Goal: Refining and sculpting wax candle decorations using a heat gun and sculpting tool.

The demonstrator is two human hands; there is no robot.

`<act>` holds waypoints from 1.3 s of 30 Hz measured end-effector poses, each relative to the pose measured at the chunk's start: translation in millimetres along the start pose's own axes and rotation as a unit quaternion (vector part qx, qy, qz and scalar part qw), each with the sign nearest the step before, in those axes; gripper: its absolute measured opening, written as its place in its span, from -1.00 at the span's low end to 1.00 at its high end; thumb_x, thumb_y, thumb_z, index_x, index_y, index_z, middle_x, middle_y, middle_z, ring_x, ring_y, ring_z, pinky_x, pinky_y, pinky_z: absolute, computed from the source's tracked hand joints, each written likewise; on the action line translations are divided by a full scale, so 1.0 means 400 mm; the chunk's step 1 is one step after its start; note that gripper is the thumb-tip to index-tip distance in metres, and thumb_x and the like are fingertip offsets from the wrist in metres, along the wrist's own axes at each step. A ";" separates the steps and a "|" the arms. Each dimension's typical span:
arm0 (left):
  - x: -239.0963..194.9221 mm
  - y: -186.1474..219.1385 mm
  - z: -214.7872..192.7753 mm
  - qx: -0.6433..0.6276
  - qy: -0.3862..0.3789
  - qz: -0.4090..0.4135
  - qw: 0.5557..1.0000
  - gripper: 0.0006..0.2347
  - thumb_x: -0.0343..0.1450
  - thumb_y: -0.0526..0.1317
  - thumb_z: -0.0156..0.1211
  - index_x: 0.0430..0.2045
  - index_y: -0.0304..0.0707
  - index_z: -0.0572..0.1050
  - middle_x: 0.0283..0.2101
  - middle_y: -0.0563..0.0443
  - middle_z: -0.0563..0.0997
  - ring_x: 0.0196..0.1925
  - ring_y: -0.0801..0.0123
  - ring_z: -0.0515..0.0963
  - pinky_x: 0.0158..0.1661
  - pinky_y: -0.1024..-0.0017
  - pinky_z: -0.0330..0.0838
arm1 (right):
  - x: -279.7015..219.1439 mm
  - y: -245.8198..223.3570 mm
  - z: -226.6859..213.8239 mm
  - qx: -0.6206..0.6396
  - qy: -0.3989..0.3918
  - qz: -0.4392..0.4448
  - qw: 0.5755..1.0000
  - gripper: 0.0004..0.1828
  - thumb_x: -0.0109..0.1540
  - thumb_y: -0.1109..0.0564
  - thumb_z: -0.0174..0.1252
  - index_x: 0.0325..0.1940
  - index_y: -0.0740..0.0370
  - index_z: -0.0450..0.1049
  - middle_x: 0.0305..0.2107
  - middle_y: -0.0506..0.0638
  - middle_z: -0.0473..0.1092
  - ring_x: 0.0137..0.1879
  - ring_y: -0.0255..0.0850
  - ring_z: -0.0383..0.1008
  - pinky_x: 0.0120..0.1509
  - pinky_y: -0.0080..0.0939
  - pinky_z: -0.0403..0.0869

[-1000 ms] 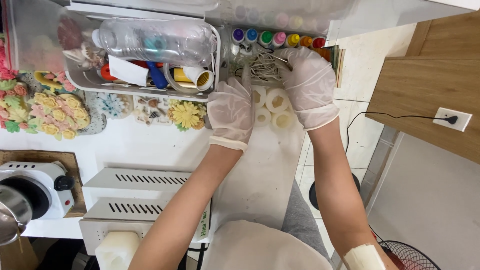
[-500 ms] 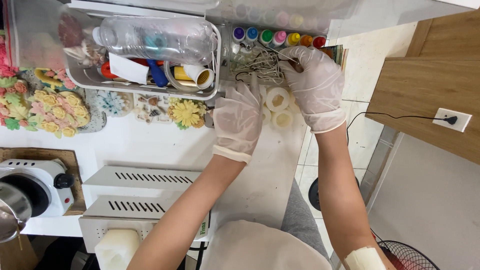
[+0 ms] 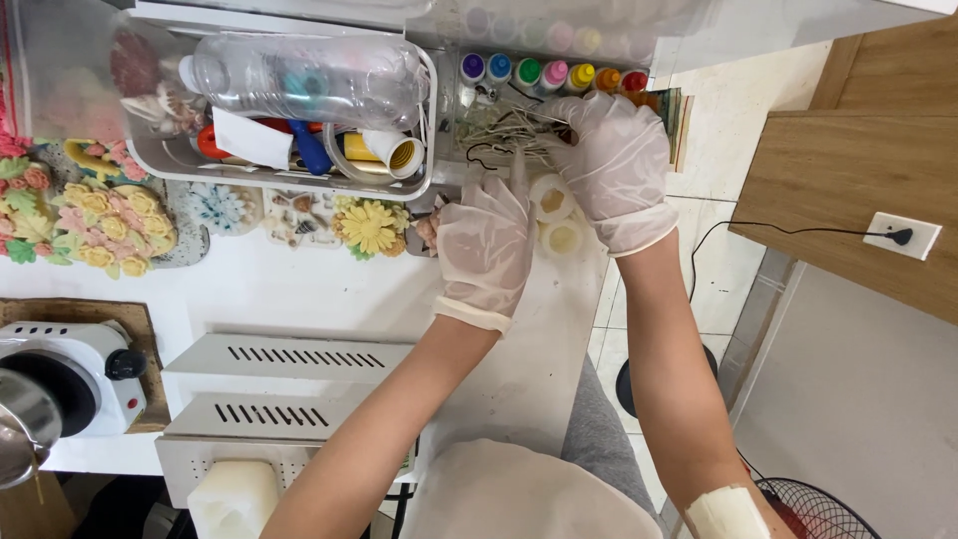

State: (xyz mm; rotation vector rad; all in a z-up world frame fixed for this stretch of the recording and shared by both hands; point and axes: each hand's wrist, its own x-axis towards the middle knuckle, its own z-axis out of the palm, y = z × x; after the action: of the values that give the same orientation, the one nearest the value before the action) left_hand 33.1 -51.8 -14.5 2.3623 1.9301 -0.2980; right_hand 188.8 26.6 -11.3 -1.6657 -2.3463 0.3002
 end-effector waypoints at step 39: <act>0.014 -0.024 0.031 -0.077 0.034 0.007 0.996 -0.32 0.32 -0.09 0.27 0.40 -0.18 0.21 -0.16 -0.09 0.51 -0.14 0.16 0.56 -0.37 0.14 0.48 | -0.011 -0.062 -0.031 0.074 0.056 0.036 0.995 -0.83 0.26 -0.04 0.42 -0.15 0.01 0.69 -0.39 -0.02 0.45 -0.24 -0.05 0.49 -0.20 -0.04 0.40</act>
State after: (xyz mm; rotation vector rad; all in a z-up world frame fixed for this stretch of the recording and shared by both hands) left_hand 23.4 -46.5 -27.2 2.3149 1.8884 -0.0649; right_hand 171.8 14.8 7.7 -1.6545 -2.1315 0.3750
